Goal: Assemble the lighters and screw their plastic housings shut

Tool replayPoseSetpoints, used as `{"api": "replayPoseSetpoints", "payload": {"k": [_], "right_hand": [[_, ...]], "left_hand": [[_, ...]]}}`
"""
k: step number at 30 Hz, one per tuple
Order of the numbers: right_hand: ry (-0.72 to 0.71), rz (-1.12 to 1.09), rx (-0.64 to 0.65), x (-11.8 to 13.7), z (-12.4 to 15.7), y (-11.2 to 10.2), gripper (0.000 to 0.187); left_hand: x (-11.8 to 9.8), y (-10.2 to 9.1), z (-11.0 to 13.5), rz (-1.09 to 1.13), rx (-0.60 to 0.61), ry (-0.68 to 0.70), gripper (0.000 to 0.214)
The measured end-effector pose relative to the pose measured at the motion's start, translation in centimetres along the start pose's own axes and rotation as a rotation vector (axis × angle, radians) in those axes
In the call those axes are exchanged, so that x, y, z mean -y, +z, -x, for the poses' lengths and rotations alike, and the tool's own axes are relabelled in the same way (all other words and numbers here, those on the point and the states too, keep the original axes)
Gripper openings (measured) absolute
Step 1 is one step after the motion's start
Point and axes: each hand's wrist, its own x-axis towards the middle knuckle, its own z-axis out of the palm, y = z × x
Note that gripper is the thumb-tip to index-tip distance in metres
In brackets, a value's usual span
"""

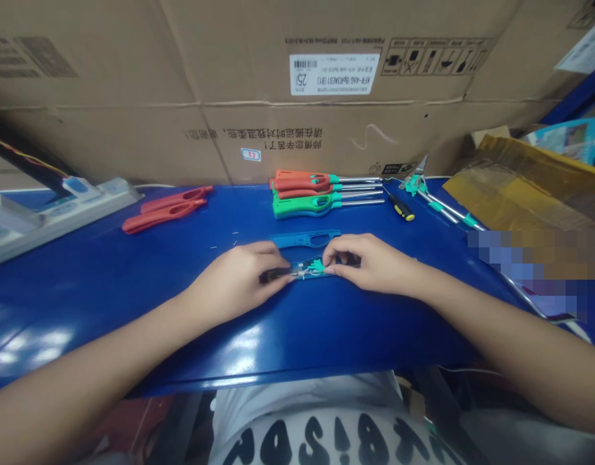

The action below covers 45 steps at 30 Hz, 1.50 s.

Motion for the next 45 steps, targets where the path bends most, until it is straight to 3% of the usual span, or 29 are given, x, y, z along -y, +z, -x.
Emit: {"api": "replayPoseSetpoints", "payload": {"k": [4, 10, 14, 26, 33, 40, 45], "right_hand": [[-0.045, 0.048, -0.003, 0.0, 0.1, -0.1, 0.003], [-0.147, 0.195, 0.019, 0.0, 0.2, -0.2, 0.008], [-0.061, 0.101, 0.006, 0.3, 0.1, -0.1, 0.008], [0.017, -0.001, 0.05, 0.6, 0.3, -0.7, 0.015], [-0.067, 0.058, 0.025, 0.6, 0.3, -0.6, 0.011], [-0.039, 0.019, 0.06, 0.3, 0.4, -1.1, 0.014], [-0.108, 0.049, 0.065, 0.1, 0.4, -1.0, 0.013]], "left_hand": [[-0.6, -0.1, 0.0, -0.101, -0.015, 0.059, 0.023], [-1.2, 0.4, -0.2, -0.029, 0.111, 0.171, 0.031], [-1.1, 0.9, -0.2, -0.01, 0.144, 0.171, 0.037], [-0.9, 1.2, 0.0, -0.087, 0.134, 0.196, 0.037], [-0.7, 1.3, 0.0, -0.155, 0.092, 0.247, 0.036], [-0.6, 1.3, -0.1, -0.072, 0.058, 0.25, 0.036], [-0.7, 1.2, -0.1, -0.051, 0.071, 0.24, 0.038]]}}
